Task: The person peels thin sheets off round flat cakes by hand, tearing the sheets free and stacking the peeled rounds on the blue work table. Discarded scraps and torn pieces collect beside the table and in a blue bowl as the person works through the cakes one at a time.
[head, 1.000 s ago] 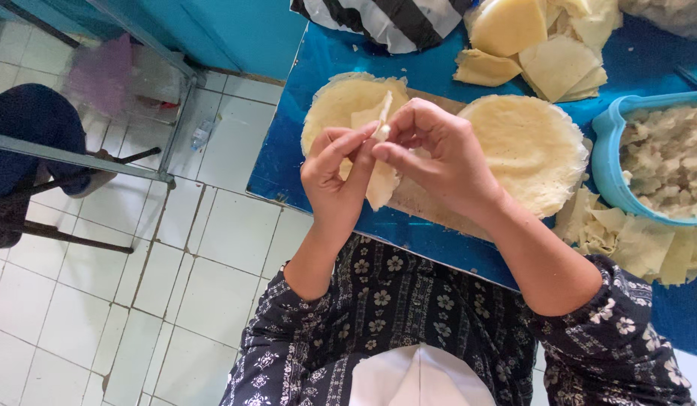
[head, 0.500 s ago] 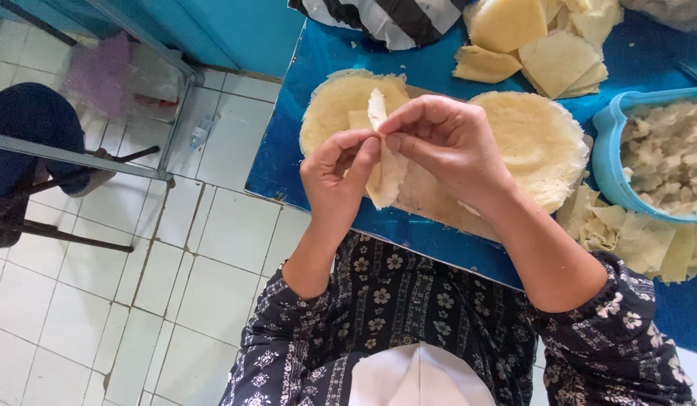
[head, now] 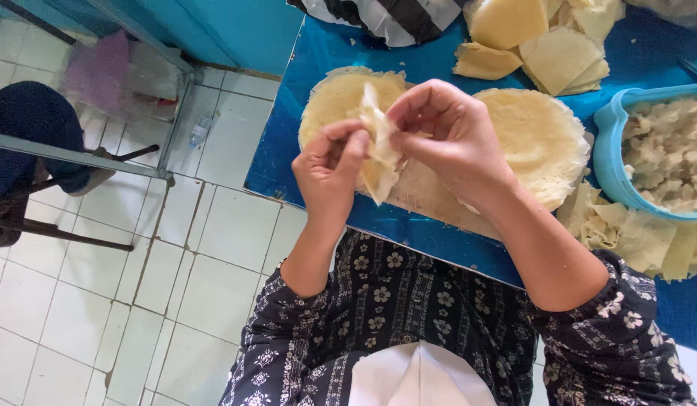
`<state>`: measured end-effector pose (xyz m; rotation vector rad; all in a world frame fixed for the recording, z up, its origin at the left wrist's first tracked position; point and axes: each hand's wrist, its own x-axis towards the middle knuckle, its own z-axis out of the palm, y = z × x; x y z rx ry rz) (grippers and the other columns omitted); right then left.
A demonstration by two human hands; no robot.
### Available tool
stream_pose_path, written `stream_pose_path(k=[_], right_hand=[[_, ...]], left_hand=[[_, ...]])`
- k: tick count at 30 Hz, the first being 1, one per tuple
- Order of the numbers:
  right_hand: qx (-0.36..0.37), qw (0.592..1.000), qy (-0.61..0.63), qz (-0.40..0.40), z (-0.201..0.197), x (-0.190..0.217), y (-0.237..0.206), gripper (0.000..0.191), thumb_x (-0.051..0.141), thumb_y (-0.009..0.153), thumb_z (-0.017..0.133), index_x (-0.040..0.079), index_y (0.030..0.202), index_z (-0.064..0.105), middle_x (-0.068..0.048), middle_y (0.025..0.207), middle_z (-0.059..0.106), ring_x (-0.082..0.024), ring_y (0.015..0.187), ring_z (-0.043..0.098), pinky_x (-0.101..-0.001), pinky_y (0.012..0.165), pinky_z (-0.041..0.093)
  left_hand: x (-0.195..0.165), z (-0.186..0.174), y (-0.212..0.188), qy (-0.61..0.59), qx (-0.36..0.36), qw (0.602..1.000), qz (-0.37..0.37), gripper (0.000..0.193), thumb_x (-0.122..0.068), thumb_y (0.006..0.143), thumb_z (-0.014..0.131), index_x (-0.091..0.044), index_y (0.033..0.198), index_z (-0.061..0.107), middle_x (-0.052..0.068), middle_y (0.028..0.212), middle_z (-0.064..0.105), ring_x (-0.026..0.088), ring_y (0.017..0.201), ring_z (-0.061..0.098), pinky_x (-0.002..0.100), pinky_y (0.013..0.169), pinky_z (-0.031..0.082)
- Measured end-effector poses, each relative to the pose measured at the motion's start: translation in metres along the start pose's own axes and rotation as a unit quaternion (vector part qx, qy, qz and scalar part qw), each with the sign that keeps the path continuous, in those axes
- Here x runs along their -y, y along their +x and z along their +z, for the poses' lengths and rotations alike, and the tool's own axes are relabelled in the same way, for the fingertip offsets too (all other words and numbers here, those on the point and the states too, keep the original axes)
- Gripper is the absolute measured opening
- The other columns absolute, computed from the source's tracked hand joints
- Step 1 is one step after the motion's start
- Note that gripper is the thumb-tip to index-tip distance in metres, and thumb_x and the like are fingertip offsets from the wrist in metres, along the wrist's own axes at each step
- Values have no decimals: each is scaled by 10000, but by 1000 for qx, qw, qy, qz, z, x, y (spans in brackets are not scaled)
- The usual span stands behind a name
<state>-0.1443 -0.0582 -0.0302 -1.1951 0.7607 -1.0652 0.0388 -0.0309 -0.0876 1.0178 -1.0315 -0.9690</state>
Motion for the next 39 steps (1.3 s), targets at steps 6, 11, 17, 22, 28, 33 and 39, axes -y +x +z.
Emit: stream_pose_path(k=[6, 11, 17, 22, 28, 33, 39], right_hand=[[-34, 998, 43, 34, -3, -3, 2, 235, 45, 967, 637, -10, 1195, 648, -61, 1073, 716, -96, 918, 698, -245, 821, 599], [-28, 999, -29, -8, -4, -14, 1, 200, 81, 1026, 757, -41, 1164, 678, -79, 1065, 707, -92, 937, 656, -250, 845, 547], [-99, 982, 160, -14, -11, -12, 3, 93, 89, 1052, 704, 15, 1067, 650, -57, 1032, 702, -92, 914, 671, -250, 829, 555], [-83, 995, -6, -61, 5, -10, -3, 59, 17, 1060, 667, 24, 1076, 611, -28, 1074, 695, -53, 971, 640, -211, 890, 539], [-67, 993, -59, -81, 14, -10, -3, 194, -72, 1018, 639, 12, 1187, 595, -3, 1081, 639, -47, 1013, 638, -207, 910, 549], [-64, 996, -23, -64, 5, -6, -1, 207, -10, 1083, 580, -12, 1285, 626, -19, 1148, 657, -59, 1075, 626, -197, 981, 520], [9, 998, 10, 62, 5, -10, -5, 214, 79, 968, 726, -2, 1162, 689, 1, 1031, 689, -38, 916, 627, -211, 810, 520]], left_hand=[[0, 4, -1, -1, -16, 1000, 26, 121, -8, 1012, 693, 15, 1130, 706, 23, 963, 733, 46, 852, 676, 205, 782, 569], [-2, 5, -8, 43, 59, 996, 59, 108, -17, 1012, 708, 8, 1116, 694, 17, 977, 723, 38, 881, 664, 187, 770, 537], [3, 1, 3, -133, 4, 991, -5, 92, -34, 1061, 597, -26, 1145, 633, 45, 1099, 666, 91, 980, 677, 276, 873, 624], [3, -4, 5, -251, 89, 963, -45, 135, -11, 1102, 634, -8, 1229, 586, 74, 1134, 615, 87, 1012, 613, 230, 942, 525], [6, -2, 7, -97, 87, 991, -36, 220, -69, 1019, 734, -2, 1198, 626, 15, 1076, 666, 59, 955, 627, 209, 845, 516], [8, 1, 1, -51, 13, 999, -1, 170, -69, 1023, 726, -2, 1174, 692, -18, 1044, 677, 33, 908, 600, 194, 811, 496], [4, 3, -13, -16, 44, 997, 57, 131, -103, 1077, 678, -34, 1186, 656, -25, 1112, 646, 32, 981, 587, 194, 889, 484]])
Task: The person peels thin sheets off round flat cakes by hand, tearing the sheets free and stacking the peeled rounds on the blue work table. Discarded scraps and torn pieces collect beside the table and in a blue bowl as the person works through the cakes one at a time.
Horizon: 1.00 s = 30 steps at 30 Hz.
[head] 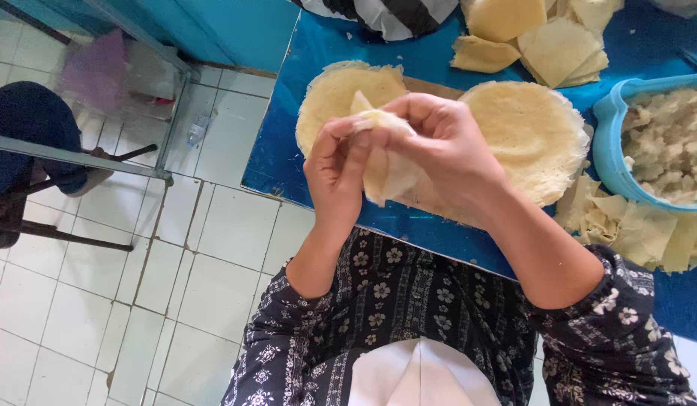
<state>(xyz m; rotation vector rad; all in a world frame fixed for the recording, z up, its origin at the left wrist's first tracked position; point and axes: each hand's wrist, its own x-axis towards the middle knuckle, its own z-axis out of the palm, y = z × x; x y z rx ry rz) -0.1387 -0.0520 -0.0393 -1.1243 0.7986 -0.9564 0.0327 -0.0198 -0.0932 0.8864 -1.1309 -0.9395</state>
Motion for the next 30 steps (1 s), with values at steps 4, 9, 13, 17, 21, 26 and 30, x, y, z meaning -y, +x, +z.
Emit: stream_pose_path(k=[4, 9, 13, 17, 21, 26, 30], right_hand=[[-86, 990, 107, -34, -5, -1, -1, 173, 110, 1010, 743, -25, 1113, 706, -67, 1040, 730, -103, 914, 669, -268, 830, 544], [-149, 948, 274, -59, -6, 7, -14, 174, 143, 1065, 662, 9, 1170, 624, -123, 1167, 719, -195, 1042, 717, -366, 957, 592], [-151, 922, 350, -68, 4, 9, -42, 224, 145, 1066, 568, 12, 1244, 590, -168, 1282, 715, -243, 1154, 692, -399, 1051, 548], [-216, 868, 445, -47, 21, 1, -68, 254, 131, 1088, 553, 0, 1304, 585, -128, 1286, 678, -258, 1213, 666, -437, 1120, 523], [-213, 857, 468, -24, 30, -2, -93, 286, 135, 1079, 545, -6, 1326, 571, -136, 1289, 679, -268, 1230, 660, -457, 1097, 516], [-277, 863, 416, -71, 13, 13, -113, 368, 197, 1065, 539, 11, 1380, 577, -160, 1299, 679, -292, 1206, 666, -481, 1086, 520], [-272, 923, 210, -176, -18, 37, -134, 244, 95, 1146, 580, -37, 1351, 556, -156, 1284, 651, -257, 1186, 659, -457, 1114, 535]], left_hand=[[-5, 1, -2, -49, -96, 992, 64, 90, -133, 1163, 622, -50, 1183, 593, -6, 1132, 630, 49, 1049, 586, 218, 953, 493], [-18, -8, -4, -262, -188, 947, 6, 154, -152, 1102, 594, -88, 1231, 538, -11, 1139, 627, 75, 947, 597, 281, 806, 543], [-26, -21, -6, -385, -184, 903, -53, 151, -158, 1089, 583, -109, 1227, 548, 39, 1133, 673, 157, 983, 682, 310, 848, 587], [-36, -45, -4, -431, -199, 878, -61, 182, -164, 1065, 578, -125, 1242, 574, 26, 1122, 668, 127, 990, 694, 311, 871, 584], [-49, -74, -5, -511, -157, 845, -22, 107, -146, 1164, 528, -127, 1254, 583, 14, 1125, 652, 81, 985, 659, 238, 891, 563], [-67, -83, 11, -301, -241, 922, 31, 211, -285, 1130, 523, -107, 1181, 624, 15, 1040, 611, 123, 988, 629, 312, 886, 555], [-95, -67, 26, -29, -112, 982, 149, 278, -392, 1166, 516, -145, 1079, 609, -11, 1103, 619, 86, 955, 620, 275, 810, 531]])
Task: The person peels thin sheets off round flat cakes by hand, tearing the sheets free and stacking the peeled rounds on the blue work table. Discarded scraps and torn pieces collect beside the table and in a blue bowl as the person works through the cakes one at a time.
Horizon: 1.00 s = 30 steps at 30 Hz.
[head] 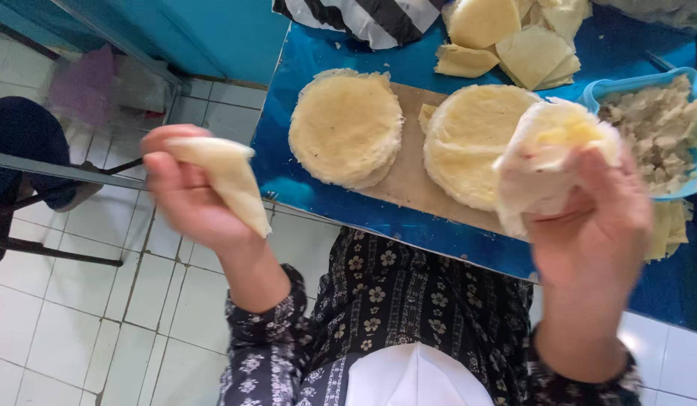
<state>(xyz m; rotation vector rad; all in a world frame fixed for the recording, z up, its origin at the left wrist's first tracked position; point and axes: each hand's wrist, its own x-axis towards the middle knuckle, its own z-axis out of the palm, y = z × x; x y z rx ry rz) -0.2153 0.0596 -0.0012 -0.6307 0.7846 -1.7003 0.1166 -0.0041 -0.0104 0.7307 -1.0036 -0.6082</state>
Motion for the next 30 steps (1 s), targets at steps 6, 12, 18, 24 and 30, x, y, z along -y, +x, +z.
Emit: stream_pose_path(k=[6, 12, 18, 24, 30], right_hand=[[78, 979, -172, 70, -17, 29, 13, 175, 78, 1143, 603, -74, 1230, 618, -190, 1140, 704, -239, 1007, 720, -362, 935, 587], [95, 969, -93, 209, -22, 23, 38, 252, 133, 1073, 656, -73, 1217, 639, -171, 1104, 721, -221, 944, 717, -351, 831, 588], [118, 961, -192, 161, -30, 32, 48, 230, 73, 989, 699, -42, 1188, 675, -139, 1073, 737, -191, 939, 734, -322, 835, 608], [161, 861, -456, -160, -22, 53, 80, 77, 2, 1043, 699, 23, 1117, 708, -100, 1114, 739, -138, 1011, 735, -246, 921, 613], [289, 649, -639, -294, -22, 55, 77, 210, -109, 827, 785, 48, 961, 743, -110, 1093, 729, -244, 1062, 684, -380, 940, 555]], left_hand=[[4, 65, -1, 153, 431, 889, -29, 527, -348, 956, 767, -126, 1355, 505, 54, 1338, 618, 85, 1134, 601, 212, 790, 534], [40, 105, -14, -113, 590, 700, -386, 379, -201, 962, 788, -34, 1281, 670, -50, 1096, 723, 37, 952, 655, 228, 816, 556], [50, 102, -2, -8, 595, 734, -328, 147, -180, 1001, 741, -67, 1094, 761, -39, 974, 764, 58, 872, 696, 228, 792, 585], [53, 135, 37, 147, 498, 833, 190, 90, -150, 1062, 760, -132, 1146, 734, 12, 1044, 653, 169, 899, 707, 253, 790, 577], [51, 134, 21, 277, 529, 746, 296, 81, -132, 1002, 754, -154, 1057, 698, -9, 1004, 651, 169, 804, 702, 311, 615, 539]])
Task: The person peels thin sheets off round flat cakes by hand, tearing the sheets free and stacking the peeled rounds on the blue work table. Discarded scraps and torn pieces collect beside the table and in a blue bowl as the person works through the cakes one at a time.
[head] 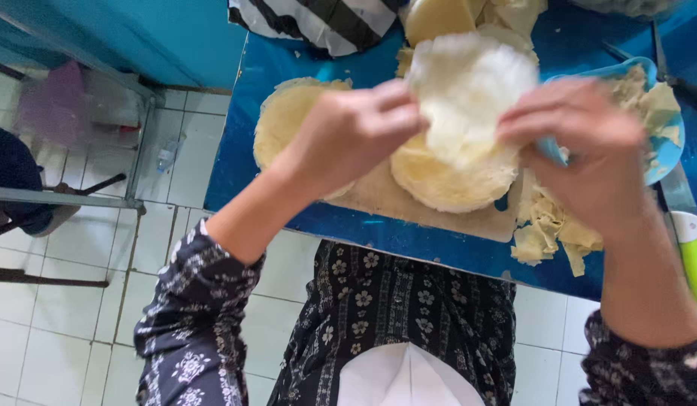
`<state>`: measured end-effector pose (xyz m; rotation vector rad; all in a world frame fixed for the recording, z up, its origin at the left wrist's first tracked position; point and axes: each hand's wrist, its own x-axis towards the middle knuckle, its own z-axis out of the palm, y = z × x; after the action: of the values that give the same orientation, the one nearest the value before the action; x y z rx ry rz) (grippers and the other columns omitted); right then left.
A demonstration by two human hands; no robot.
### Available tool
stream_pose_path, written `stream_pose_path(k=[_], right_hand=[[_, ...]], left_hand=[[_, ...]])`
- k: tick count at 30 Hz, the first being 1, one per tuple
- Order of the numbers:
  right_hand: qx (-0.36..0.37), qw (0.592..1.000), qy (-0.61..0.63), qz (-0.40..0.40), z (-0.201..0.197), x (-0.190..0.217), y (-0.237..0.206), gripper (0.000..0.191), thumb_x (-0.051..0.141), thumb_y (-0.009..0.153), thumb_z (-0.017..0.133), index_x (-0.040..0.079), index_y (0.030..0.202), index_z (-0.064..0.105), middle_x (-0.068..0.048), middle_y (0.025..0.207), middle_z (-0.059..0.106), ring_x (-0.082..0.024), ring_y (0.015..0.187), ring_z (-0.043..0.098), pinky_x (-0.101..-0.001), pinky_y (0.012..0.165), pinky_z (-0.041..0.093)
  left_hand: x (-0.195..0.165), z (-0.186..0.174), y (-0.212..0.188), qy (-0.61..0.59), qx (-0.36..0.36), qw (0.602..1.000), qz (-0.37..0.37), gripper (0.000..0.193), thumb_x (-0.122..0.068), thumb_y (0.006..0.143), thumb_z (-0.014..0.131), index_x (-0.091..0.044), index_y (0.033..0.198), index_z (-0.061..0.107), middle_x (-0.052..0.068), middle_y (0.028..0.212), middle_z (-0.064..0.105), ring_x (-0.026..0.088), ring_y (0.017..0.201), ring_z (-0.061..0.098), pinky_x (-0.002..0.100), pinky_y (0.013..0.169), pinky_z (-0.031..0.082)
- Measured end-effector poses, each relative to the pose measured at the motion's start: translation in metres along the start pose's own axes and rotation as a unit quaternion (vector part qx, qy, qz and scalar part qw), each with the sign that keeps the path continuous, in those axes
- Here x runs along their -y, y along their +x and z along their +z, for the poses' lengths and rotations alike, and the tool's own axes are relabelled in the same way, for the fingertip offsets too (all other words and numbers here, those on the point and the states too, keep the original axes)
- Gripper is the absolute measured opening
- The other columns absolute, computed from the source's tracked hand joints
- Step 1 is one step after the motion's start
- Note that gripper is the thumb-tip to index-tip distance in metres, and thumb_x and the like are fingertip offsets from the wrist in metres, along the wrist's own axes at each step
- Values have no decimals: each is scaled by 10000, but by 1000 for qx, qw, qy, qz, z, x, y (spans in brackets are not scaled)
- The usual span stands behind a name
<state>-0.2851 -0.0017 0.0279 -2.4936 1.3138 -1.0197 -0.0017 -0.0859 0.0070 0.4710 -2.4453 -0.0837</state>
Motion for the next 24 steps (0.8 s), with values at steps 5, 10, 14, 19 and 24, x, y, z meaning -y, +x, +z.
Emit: stream_pose_path(k=[5, 10, 14, 19, 24], right_hand=[[78, 996, -3, 38, 23, 5, -24, 218, -35, 789, 776, 57, 985, 751, -60, 1106, 743, -270, 1153, 675, -416, 1017, 514], [38, 993, 69, 86, 18, 0, -34, 221, 2, 896, 720, 72, 1105, 731, -42, 1168, 724, -231, 1211, 672, -371, 1065, 523], [69, 997, 17, 38, 16, 1, -31, 222, 7, 818, 755, 82, 1027, 738, -51, 1149, 719, -271, 1192, 660, -401, 1048, 509], [130, 988, -82, 25, 12, 13, -26, 296, -38, 732, 764, 90, 999, 752, -84, 1185, 718, -285, 1252, 626, -484, 1109, 466], [38, 974, 192, 109, 18, 35, -10, 475, 50, 866, 725, 29, 1317, 577, -101, 1320, 631, -197, 1289, 578, -374, 1082, 496]], left_hand=[[-2, 17, -19, -13, 85, 996, 19, 208, -66, 858, 702, -134, 1054, 690, -1, 1067, 667, 166, 835, 719, 318, 623, 546], [2, 13, -21, -79, 64, 995, -4, 126, -99, 958, 722, -156, 1061, 677, -28, 1082, 651, 176, 822, 704, 316, 640, 547], [1, 10, -19, -62, 94, 994, 12, 179, -79, 888, 710, -170, 1040, 690, -29, 1078, 662, 180, 798, 702, 324, 625, 549], [-2, 0, -16, -110, 100, 989, -6, 126, -137, 958, 729, -150, 1081, 706, -9, 1080, 667, 191, 810, 707, 326, 623, 548], [-8, -24, -6, -262, 51, 964, 0, 199, -153, 1081, 723, -157, 1274, 679, 20, 1165, 665, 179, 949, 733, 296, 799, 610]])
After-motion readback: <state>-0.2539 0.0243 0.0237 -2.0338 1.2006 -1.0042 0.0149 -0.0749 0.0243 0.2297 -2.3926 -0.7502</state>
